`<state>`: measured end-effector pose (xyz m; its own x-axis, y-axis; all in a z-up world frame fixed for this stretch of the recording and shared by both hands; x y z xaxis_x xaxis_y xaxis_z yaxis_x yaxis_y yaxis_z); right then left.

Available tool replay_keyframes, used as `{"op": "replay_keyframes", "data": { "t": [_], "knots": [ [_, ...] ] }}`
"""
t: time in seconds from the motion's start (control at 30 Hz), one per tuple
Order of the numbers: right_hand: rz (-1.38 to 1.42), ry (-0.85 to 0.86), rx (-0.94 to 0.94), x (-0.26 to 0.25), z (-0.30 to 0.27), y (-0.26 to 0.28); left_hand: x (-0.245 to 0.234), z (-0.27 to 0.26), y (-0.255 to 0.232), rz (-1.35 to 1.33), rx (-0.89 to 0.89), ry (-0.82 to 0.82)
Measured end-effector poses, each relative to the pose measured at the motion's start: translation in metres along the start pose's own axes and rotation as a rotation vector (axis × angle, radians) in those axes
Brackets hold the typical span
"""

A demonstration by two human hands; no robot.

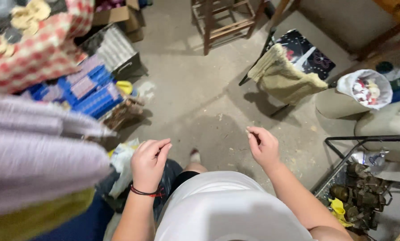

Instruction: The person retrieves a green clay-like material from a plastic bag and shapes it by hand. They then use a small metal tool to carve and refine the surface of the green object, which is mounted on a metal stand.

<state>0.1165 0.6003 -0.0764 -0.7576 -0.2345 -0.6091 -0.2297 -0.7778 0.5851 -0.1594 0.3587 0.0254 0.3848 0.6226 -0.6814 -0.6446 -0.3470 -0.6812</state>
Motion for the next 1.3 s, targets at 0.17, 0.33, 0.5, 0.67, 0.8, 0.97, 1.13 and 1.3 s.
{"op": "replay_keyframes", "data": {
  "t": [0.17,0.33,0.5,0.67,0.8,0.97,1.13,1.3],
  "knots": [
    [-0.005,-0.037,-0.027,0.031,0.076,-0.036,0.03,0.11,0.019,-0.075,0.05,0.011],
    [0.01,-0.125,-0.089,0.081,0.196,-0.052,0.022,0.226,0.079,-0.093,0.089,-0.05],
    [0.011,-0.014,-0.195,0.127,0.32,-0.058,-0.013,0.338,0.163,-0.001,-0.34,-0.165],
    [0.041,-0.045,-0.177,0.188,0.411,-0.105,-0.006,0.445,0.176,0.043,-0.119,-0.049],
    [0.114,0.047,-0.04,0.225,0.491,-0.15,0.035,0.516,0.206,0.047,-0.119,-0.029],
    [0.108,-0.006,-0.267,0.272,0.613,-0.225,0.062,0.636,0.238,0.065,-0.22,-0.07],
    [-0.03,0.106,-0.079,0.319,0.74,-0.301,0.074,0.757,0.243,0.107,-0.423,-0.128],
    [0.132,0.222,-0.141,0.368,0.866,-0.314,0.076,0.859,0.264,0.033,-0.327,-0.281]
  ]
}}
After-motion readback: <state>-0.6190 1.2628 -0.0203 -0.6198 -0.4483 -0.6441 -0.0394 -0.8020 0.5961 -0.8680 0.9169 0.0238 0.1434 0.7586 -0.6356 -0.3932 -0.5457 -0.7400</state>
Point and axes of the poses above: each hand's wrist, its own z-axis towards the middle knuckle, its own x-axis out of the palm, y = z × x, the point moved 1 cm from there along z, towards the middle knuckle, and after that the axes turned 8 degrees about -x, right-handed, at the moved point
